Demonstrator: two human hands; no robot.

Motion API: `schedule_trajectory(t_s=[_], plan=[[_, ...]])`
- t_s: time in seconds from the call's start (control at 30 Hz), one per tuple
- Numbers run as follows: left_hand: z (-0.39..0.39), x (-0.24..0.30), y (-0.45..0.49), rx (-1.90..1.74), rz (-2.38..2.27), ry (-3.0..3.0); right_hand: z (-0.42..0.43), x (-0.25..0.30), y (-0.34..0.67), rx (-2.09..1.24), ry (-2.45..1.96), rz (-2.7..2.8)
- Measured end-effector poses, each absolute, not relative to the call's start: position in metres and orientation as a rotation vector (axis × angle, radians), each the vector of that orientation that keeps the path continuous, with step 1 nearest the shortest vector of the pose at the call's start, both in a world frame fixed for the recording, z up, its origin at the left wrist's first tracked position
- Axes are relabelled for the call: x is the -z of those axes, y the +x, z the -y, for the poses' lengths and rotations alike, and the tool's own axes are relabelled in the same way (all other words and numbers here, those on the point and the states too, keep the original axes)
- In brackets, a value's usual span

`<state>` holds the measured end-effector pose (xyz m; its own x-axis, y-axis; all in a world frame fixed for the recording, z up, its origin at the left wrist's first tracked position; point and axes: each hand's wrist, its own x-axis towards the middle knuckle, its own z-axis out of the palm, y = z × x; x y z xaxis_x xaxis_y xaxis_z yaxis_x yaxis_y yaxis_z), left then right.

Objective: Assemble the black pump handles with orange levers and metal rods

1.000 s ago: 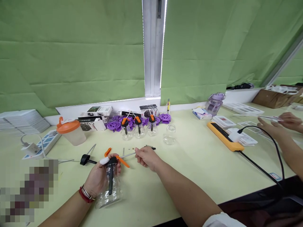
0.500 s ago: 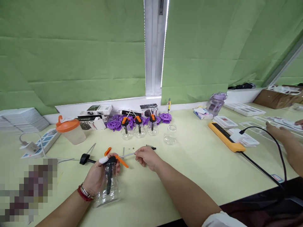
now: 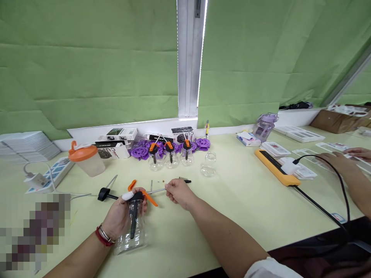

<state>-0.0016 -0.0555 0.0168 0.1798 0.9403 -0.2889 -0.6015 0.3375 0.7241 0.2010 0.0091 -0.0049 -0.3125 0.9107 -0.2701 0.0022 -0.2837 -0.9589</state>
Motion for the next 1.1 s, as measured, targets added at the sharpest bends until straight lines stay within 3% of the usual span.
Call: schedule_trajectory(t_s=[0.27,0.43,0.67,0.93,1.1], plan=[[0.054,-0.020,-0.007,-1.169,-0.750,0.512,-0.005,-0.005,0.201,-1.561,-0.973,1.271],[0.053,-0.019,-0.008,-1.158,-0.737,0.527,-0.006,-0.001,0.198,-1.644,-1.095,1.235],[0.055,-0.024,-0.008,-1.169,-0.754,0.509,-0.009,0.001,0.200,-1.509,-1.053,1.315],[0.053,-0.035,-0.019,-1.375,-0.737,0.465,-0.016,0.011,0.190,-0.609,-1.362,2.228],[0.051,-0.038,-0.021,-1.446,-0.750,0.402,-0.020,0.012,0.174,-0.402,-1.537,2.437]])
